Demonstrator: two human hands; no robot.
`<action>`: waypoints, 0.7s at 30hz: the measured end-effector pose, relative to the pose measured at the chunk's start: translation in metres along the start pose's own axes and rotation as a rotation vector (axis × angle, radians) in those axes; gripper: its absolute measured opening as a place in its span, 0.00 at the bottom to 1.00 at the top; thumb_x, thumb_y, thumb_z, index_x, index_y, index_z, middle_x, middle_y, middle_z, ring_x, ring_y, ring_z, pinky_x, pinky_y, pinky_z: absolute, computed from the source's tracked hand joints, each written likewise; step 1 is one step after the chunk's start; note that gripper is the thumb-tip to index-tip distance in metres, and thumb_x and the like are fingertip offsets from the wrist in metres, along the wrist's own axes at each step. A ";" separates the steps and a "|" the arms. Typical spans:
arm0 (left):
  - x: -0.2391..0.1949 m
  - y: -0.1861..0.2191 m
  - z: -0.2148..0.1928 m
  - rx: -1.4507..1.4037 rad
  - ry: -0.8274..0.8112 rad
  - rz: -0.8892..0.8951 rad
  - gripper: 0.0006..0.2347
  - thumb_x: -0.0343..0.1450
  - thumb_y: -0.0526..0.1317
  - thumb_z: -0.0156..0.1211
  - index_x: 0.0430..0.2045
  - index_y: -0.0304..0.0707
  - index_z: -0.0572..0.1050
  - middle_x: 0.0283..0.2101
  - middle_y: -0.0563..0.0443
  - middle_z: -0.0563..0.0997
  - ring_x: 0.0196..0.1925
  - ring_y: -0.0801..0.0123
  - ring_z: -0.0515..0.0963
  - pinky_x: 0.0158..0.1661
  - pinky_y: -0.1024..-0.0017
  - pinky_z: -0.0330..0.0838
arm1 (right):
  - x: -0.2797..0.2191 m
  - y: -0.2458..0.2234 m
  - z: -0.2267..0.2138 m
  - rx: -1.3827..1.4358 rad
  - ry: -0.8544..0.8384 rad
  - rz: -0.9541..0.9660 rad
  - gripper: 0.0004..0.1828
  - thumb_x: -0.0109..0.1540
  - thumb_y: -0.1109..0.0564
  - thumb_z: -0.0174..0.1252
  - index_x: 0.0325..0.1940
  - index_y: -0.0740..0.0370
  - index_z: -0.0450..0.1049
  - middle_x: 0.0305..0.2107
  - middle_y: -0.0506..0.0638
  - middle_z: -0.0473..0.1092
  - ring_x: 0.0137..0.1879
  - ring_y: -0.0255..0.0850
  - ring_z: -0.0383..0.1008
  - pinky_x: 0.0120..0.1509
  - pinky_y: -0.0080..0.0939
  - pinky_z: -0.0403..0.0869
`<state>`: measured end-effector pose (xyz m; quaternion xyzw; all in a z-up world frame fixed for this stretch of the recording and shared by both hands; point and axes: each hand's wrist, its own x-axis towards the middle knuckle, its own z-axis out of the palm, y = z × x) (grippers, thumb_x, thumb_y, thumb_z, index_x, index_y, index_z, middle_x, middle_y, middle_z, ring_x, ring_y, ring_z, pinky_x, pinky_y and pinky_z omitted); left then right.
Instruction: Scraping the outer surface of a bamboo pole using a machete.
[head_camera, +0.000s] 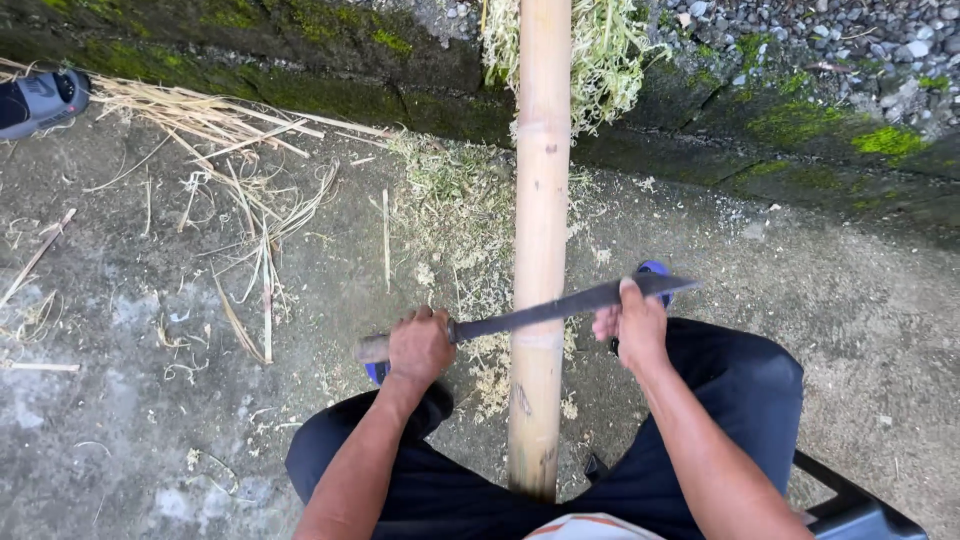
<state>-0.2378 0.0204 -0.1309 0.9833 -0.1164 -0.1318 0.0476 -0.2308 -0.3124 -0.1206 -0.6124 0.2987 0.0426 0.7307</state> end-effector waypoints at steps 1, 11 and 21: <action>-0.005 0.001 -0.002 -0.003 0.004 -0.002 0.07 0.67 0.39 0.63 0.33 0.38 0.79 0.32 0.42 0.79 0.35 0.58 0.82 0.40 0.56 0.78 | -0.003 0.009 -0.006 -0.003 -0.002 -0.004 0.20 0.74 0.50 0.41 0.35 0.65 0.68 0.19 0.52 0.70 0.17 0.38 0.69 0.19 0.41 0.72; -0.029 0.024 -0.023 -0.644 -0.396 -0.124 0.16 0.65 0.50 0.72 0.42 0.48 0.78 0.29 0.54 0.79 0.32 0.73 0.79 0.39 0.66 0.75 | -0.006 0.002 -0.009 -0.092 -0.128 0.013 0.20 0.70 0.43 0.51 0.45 0.64 0.70 0.25 0.54 0.74 0.24 0.40 0.75 0.25 0.39 0.75; -0.021 0.028 -0.064 -1.360 -0.137 -0.142 0.08 0.69 0.41 0.65 0.33 0.35 0.82 0.21 0.56 0.80 0.23 0.78 0.77 0.28 0.75 0.74 | -0.003 -0.083 0.029 -0.240 -0.247 -0.208 0.18 0.67 0.52 0.54 0.58 0.64 0.72 0.40 0.54 0.77 0.43 0.41 0.78 0.42 0.39 0.80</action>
